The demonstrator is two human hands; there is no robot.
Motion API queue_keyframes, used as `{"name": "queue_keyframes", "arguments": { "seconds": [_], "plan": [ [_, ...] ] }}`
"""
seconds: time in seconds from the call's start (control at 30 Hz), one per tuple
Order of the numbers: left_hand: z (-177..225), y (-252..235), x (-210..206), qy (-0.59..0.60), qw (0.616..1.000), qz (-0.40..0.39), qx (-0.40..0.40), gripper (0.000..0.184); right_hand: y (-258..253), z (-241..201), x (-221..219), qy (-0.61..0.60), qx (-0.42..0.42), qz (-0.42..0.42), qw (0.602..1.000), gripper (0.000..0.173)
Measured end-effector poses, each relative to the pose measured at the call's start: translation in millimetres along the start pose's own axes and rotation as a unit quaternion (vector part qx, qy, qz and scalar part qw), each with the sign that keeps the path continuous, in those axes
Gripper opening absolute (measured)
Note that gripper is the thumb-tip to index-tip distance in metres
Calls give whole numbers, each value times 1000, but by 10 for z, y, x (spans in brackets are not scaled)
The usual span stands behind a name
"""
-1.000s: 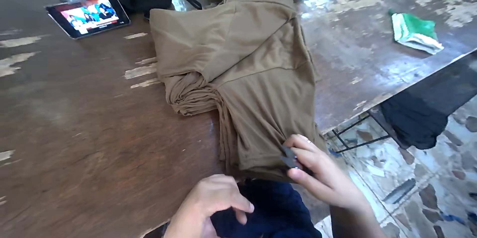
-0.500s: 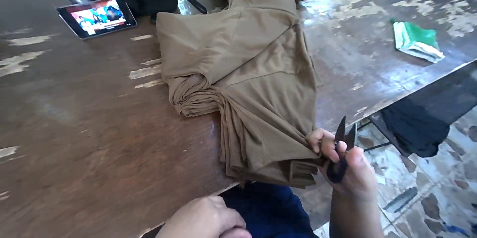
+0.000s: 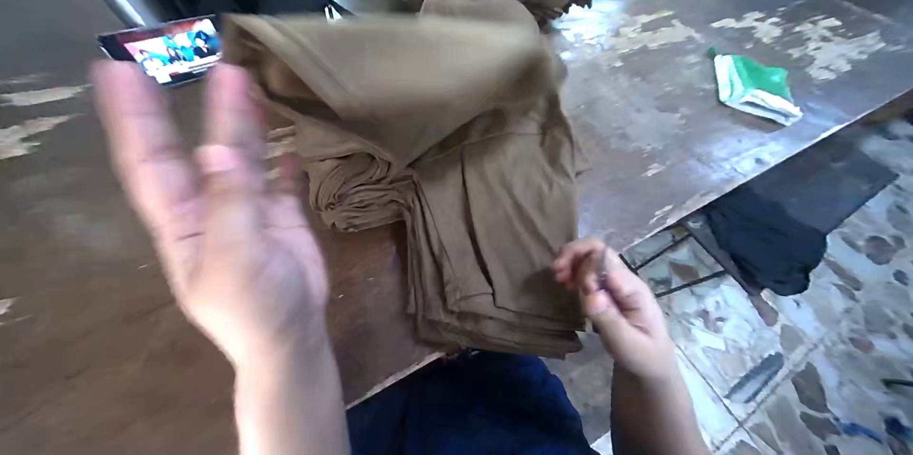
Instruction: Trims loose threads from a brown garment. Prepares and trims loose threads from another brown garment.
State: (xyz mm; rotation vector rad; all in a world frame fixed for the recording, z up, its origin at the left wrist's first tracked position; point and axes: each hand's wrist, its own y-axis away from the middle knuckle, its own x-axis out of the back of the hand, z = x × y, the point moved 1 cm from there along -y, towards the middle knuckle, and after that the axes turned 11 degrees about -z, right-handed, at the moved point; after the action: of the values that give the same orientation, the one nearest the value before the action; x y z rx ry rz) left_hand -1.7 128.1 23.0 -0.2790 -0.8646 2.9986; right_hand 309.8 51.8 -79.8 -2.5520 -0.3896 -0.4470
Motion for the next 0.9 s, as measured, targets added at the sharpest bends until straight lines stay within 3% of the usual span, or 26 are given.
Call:
{"name": "queue_keyframes", "arguments": {
  "seconds": [0.03,0.1,0.2,0.27,0.3,0.43,0.53,0.63,0.8,0.9],
  "plan": [
    [44,-9,63,-15,999,28,-24,55,34,40,-39,13,-5,-21,1000,39],
    [18,144,-28,-68,997,-1,-35,46,95,70,-95,67,-11,-58,996,35],
    [-335,589,-328,-163,968,-189,20,20,110,104,-137,149,-5,-81,986,20],
    [-568,813,-488,-290,908,-300,41,25,74,112,-128,149,-1,-79,986,11],
    [-654,901,-534,-335,889,-310,38,27,52,93,-109,124,0,-78,989,9],
    [-752,1052,-481,-357,901,-244,26,23,-39,-44,53,27,13,-62,998,12],
    [-742,1081,-451,-382,899,-213,14,19,-107,-21,46,139,-10,-119,983,24],
    [-746,1083,-430,-400,892,-209,3,20,-151,5,-67,218,-10,-136,966,15],
    [-704,1093,-400,-418,881,-220,1,27,-291,-174,151,165,47,26,985,13],
    [-697,1036,-464,-346,915,-206,30,29,-553,-103,3,244,64,137,958,11]
  ]
}}
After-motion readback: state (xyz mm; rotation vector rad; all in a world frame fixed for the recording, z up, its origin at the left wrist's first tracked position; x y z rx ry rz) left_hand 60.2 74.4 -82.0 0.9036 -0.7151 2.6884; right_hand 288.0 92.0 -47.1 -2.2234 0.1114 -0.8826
